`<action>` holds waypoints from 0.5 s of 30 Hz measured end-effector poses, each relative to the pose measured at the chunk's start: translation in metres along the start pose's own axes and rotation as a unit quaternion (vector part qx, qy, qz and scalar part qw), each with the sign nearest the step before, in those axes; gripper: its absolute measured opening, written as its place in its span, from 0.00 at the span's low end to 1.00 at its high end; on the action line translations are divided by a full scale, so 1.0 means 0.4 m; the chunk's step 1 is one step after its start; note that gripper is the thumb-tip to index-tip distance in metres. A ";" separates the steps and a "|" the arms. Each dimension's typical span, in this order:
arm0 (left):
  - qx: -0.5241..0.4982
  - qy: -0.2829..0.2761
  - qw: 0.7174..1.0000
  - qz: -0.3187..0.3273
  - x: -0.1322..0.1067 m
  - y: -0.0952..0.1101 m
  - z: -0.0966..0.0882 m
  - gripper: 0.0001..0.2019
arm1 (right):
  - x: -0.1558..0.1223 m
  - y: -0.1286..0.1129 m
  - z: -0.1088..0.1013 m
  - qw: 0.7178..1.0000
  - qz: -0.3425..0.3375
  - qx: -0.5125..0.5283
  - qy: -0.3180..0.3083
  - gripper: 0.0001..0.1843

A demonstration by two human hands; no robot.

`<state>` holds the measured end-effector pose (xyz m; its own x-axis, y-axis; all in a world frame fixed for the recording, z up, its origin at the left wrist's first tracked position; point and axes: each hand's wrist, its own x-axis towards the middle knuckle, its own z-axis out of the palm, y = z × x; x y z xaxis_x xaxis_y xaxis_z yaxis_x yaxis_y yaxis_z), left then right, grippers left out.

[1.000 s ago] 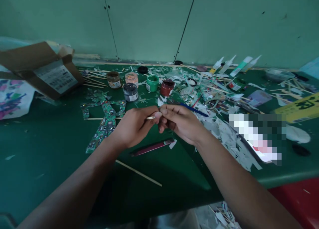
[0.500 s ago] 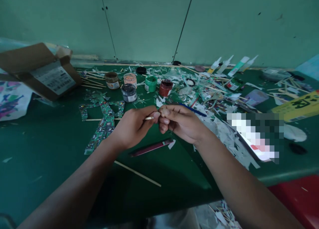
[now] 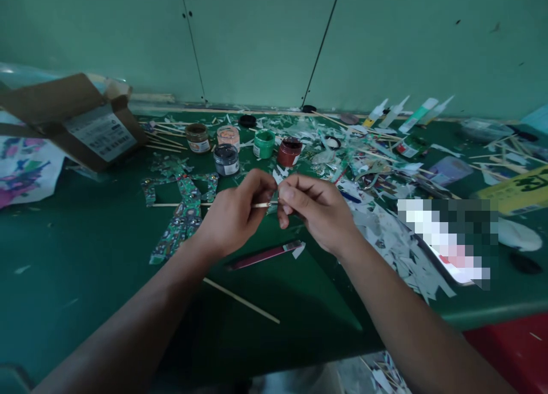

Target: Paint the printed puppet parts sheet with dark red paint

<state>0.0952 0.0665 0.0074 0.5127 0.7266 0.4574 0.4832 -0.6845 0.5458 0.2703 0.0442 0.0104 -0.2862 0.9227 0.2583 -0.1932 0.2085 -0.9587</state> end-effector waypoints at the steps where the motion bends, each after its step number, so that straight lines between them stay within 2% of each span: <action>1: -0.005 0.010 1.000 -0.004 -0.001 -0.001 0.002 0.12 | -0.001 0.000 0.001 1.000 0.003 -0.005 -0.004 0.10; 4: 0.005 0.030 0.999 -0.010 -0.002 0.002 0.004 0.17 | -0.001 -0.003 0.004 1.000 0.018 -0.003 -0.020 0.12; 11: 0.080 0.077 0.992 -0.052 0.000 0.020 0.004 0.15 | -0.001 -0.001 0.009 0.999 0.041 0.022 -0.021 0.12; 15: 0.111 0.069 0.989 -0.071 0.001 0.026 0.003 0.13 | -0.001 -0.002 0.015 0.998 0.056 0.009 -0.002 0.12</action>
<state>0.1015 0.0595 0.0125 0.3341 0.8063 0.4880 0.6954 -0.5604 0.4498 0.2650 0.0420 0.0117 -0.3100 0.9388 0.1503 -0.1764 0.0985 -0.9794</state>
